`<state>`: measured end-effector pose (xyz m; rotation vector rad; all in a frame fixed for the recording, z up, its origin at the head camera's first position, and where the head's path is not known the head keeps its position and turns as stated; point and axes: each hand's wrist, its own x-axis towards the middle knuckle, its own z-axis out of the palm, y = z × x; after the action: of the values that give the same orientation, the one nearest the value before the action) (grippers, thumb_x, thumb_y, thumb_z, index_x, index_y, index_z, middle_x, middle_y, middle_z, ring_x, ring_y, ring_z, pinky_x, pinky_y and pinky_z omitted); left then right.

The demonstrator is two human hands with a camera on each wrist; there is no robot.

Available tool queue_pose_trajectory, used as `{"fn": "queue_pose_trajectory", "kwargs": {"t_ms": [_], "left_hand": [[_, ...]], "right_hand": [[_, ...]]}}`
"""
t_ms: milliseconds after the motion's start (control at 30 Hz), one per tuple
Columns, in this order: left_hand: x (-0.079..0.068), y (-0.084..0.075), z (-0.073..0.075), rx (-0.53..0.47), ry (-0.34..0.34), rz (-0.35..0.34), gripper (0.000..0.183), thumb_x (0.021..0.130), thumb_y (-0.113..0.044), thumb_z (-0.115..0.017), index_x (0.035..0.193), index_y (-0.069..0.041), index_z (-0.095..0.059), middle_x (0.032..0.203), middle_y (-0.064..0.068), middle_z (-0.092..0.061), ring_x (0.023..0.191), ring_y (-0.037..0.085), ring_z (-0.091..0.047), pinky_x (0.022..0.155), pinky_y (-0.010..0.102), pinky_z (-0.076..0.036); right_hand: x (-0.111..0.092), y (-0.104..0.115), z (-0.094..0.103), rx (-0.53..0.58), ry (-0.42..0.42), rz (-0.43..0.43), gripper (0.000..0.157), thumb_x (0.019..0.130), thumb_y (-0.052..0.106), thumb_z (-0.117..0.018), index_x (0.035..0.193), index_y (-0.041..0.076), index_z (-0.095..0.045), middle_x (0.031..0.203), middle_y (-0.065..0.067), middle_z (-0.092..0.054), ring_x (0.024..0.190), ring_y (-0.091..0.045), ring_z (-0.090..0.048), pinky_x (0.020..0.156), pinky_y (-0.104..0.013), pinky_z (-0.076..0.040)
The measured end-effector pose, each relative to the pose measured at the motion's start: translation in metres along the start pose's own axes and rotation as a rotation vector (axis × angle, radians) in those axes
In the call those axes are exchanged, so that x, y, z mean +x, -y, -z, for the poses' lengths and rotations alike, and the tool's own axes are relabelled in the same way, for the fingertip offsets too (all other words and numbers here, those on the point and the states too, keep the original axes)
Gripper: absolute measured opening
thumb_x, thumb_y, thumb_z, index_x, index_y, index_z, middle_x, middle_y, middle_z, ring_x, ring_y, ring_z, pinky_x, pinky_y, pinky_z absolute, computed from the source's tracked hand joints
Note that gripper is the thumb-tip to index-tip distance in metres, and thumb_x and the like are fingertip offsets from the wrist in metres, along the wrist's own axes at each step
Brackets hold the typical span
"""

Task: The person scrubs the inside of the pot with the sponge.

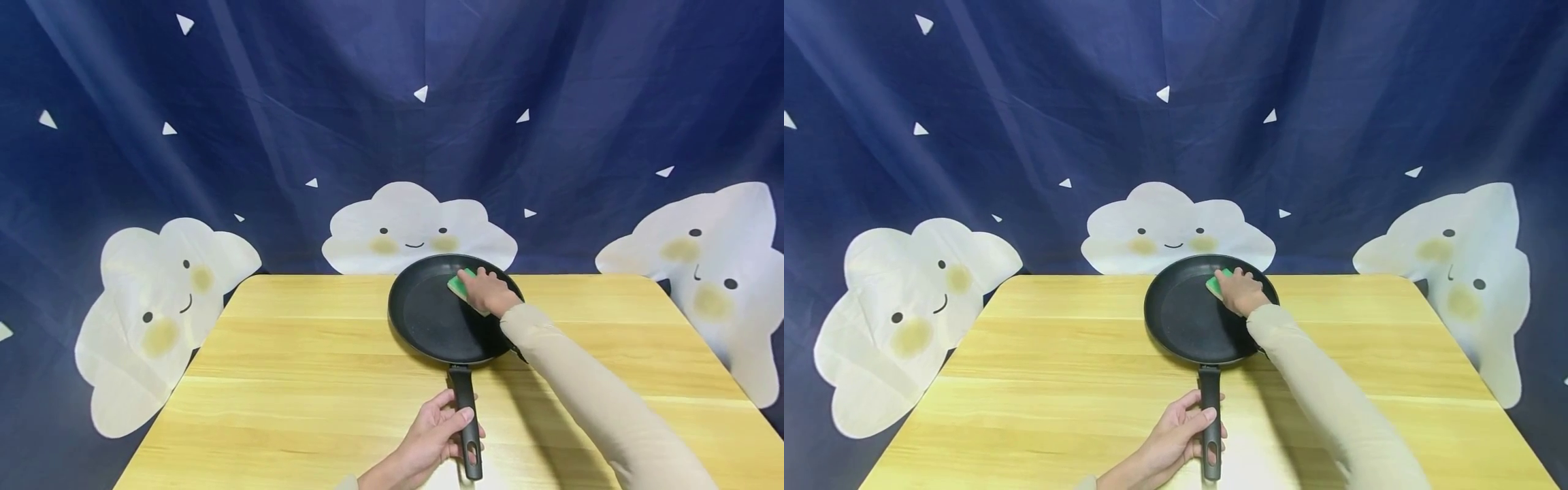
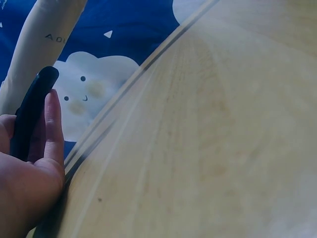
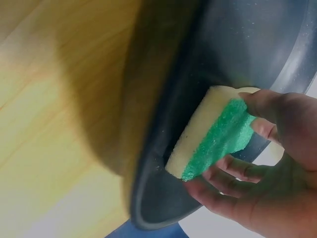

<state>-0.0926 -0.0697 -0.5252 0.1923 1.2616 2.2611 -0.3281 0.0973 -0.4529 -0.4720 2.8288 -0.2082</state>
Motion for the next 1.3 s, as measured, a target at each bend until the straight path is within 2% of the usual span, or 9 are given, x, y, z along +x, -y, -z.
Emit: {"fn": "queue_pose_trajectory", "kwargs": {"t_ms": [200,467,867,1300], "left_hand": [[-0.001,0.000,0.001,-0.002,0.005,0.010,0.049,0.103,-0.016,-0.062,0.144,0.006,-0.045,0.093,0.008,-0.071,0.069,0.012,-0.069,0.059,0.025,-0.061],[-0.002,-0.001,0.002,0.005,0.009,0.005,0.050,0.103,-0.015,-0.062,0.144,0.006,-0.044,0.093,0.008,-0.071,0.071,0.013,-0.070,0.060,0.025,-0.061],[-0.001,-0.001,0.002,-0.006,0.012,0.021,0.050,0.103,-0.017,-0.062,0.145,0.005,-0.044,0.095,0.008,-0.071,0.071,0.013,-0.070,0.060,0.024,-0.061],[-0.001,-0.003,0.000,-0.005,0.012,0.019,0.051,0.103,-0.017,-0.062,0.145,0.006,-0.044,0.095,0.008,-0.070,0.070,0.012,-0.070,0.060,0.024,-0.061]], "right_hand": [[-0.008,-0.009,-0.004,-0.011,-0.036,0.057,0.030,0.102,0.012,-0.056,0.128,0.011,-0.042,0.120,-0.032,-0.046,0.096,-0.045,-0.049,0.076,-0.055,-0.051],[-0.022,-0.017,-0.010,0.014,-0.119,0.133,0.036,0.099,0.011,-0.065,0.130,0.013,-0.047,0.111,-0.027,-0.051,0.088,-0.042,-0.053,0.070,-0.056,-0.055],[-0.041,-0.021,-0.015,0.003,-0.198,0.197,0.034,0.096,0.013,-0.070,0.126,0.012,-0.054,0.106,-0.025,-0.055,0.084,-0.043,-0.057,0.064,-0.059,-0.056],[-0.062,-0.012,-0.019,0.018,-0.179,0.251,0.036,0.094,0.013,-0.075,0.122,0.013,-0.053,0.101,-0.022,-0.055,0.077,-0.039,-0.057,0.059,-0.053,-0.056]]}}
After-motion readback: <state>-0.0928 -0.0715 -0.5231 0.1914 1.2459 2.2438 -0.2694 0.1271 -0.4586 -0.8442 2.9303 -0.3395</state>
